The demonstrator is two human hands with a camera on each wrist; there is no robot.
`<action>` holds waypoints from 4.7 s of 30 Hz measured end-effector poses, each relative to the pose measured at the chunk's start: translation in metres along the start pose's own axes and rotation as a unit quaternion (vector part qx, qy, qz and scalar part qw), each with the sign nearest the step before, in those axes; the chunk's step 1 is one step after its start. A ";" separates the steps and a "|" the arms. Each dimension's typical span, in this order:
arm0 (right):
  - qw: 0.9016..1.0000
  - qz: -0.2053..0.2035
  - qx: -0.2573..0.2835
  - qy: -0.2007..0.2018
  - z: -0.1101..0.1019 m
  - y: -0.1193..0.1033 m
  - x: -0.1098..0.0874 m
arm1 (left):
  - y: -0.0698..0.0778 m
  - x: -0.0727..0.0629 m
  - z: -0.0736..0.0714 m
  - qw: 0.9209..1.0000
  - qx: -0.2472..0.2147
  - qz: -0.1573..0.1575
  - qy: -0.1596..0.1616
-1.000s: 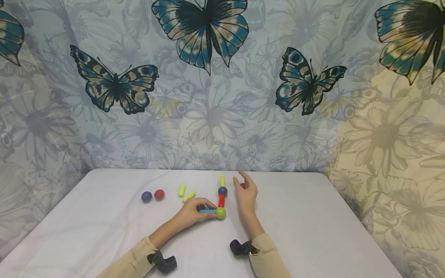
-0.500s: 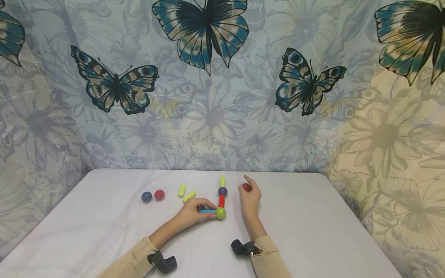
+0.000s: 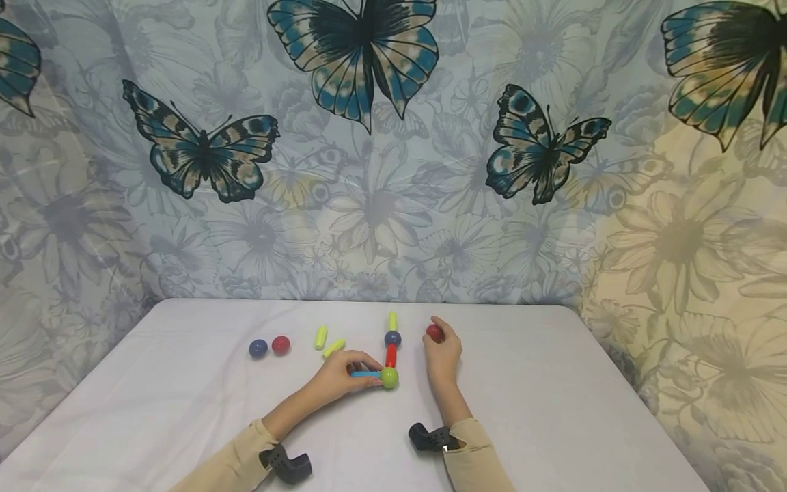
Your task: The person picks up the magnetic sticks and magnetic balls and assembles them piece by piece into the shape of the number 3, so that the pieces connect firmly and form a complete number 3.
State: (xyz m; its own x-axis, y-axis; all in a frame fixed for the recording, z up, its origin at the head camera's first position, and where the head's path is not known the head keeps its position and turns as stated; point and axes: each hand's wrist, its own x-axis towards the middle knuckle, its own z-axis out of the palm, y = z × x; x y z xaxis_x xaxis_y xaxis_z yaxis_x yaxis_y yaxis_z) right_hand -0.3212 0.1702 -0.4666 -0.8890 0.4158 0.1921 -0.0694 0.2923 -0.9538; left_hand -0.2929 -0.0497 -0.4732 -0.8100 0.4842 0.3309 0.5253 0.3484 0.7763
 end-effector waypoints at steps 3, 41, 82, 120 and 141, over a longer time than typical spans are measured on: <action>1.000 0.001 -0.006 -0.002 0.000 -0.001 -0.001 | 0.000 0.000 0.000 1.000 0.000 -0.003 -0.001; 0.996 0.039 0.071 -0.036 0.020 -0.012 0.017 | -0.002 0.001 0.002 1.000 0.001 -0.010 -0.002; 0.992 0.081 0.056 -0.074 0.058 -0.040 0.036 | -0.005 0.002 0.000 1.000 0.002 0.012 0.001; 0.992 0.061 -0.012 -0.112 0.067 -0.036 0.043 | -0.004 0.002 0.001 1.000 0.010 0.009 -0.004; 0.993 0.000 -0.031 -0.118 0.060 -0.025 0.033 | -0.001 0.000 0.001 0.999 0.048 0.022 -0.007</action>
State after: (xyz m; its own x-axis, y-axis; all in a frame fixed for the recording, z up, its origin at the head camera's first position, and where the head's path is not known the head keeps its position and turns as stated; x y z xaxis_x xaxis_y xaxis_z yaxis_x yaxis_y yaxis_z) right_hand -0.3759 0.1251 -0.4505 -0.9709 0.2043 0.1246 -0.0473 0.3467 -0.9368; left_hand -0.2935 -0.0494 -0.4743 -0.7816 0.5122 0.3561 0.5843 0.4014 0.7053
